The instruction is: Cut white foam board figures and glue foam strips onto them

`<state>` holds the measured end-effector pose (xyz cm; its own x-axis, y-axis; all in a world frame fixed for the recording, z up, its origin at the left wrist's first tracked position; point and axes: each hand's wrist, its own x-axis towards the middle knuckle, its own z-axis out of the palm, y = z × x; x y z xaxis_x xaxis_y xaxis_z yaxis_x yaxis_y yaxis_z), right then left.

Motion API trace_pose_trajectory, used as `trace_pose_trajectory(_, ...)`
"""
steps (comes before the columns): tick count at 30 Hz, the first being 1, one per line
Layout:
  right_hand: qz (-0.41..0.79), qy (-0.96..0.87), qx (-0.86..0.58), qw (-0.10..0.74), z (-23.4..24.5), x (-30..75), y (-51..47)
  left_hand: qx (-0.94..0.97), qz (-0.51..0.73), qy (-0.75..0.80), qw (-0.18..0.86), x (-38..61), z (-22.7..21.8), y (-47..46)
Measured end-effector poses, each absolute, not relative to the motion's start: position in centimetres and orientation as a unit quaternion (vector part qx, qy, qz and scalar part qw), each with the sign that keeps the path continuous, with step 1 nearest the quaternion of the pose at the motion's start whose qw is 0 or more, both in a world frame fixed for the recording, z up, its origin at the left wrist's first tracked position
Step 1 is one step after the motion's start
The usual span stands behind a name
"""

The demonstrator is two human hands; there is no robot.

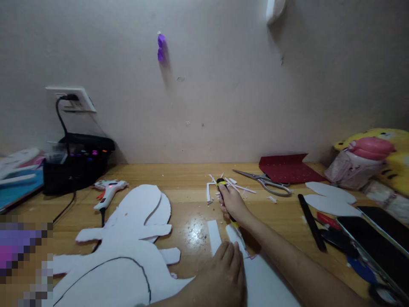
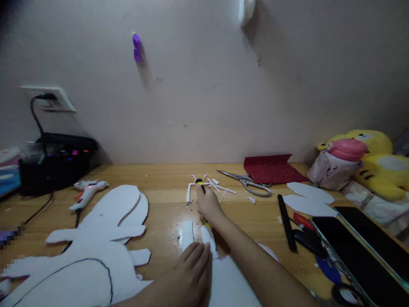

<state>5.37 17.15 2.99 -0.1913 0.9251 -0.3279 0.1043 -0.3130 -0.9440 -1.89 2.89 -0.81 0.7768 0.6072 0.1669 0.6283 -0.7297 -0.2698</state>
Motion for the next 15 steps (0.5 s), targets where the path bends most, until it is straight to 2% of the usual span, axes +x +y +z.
trace_pose_trajectory(15,0.583,-0.501,-0.56,0.309,2.2,4.5,19.2,-0.91,-0.109,-0.33,0.225,-1.7,-2.9,3.2)
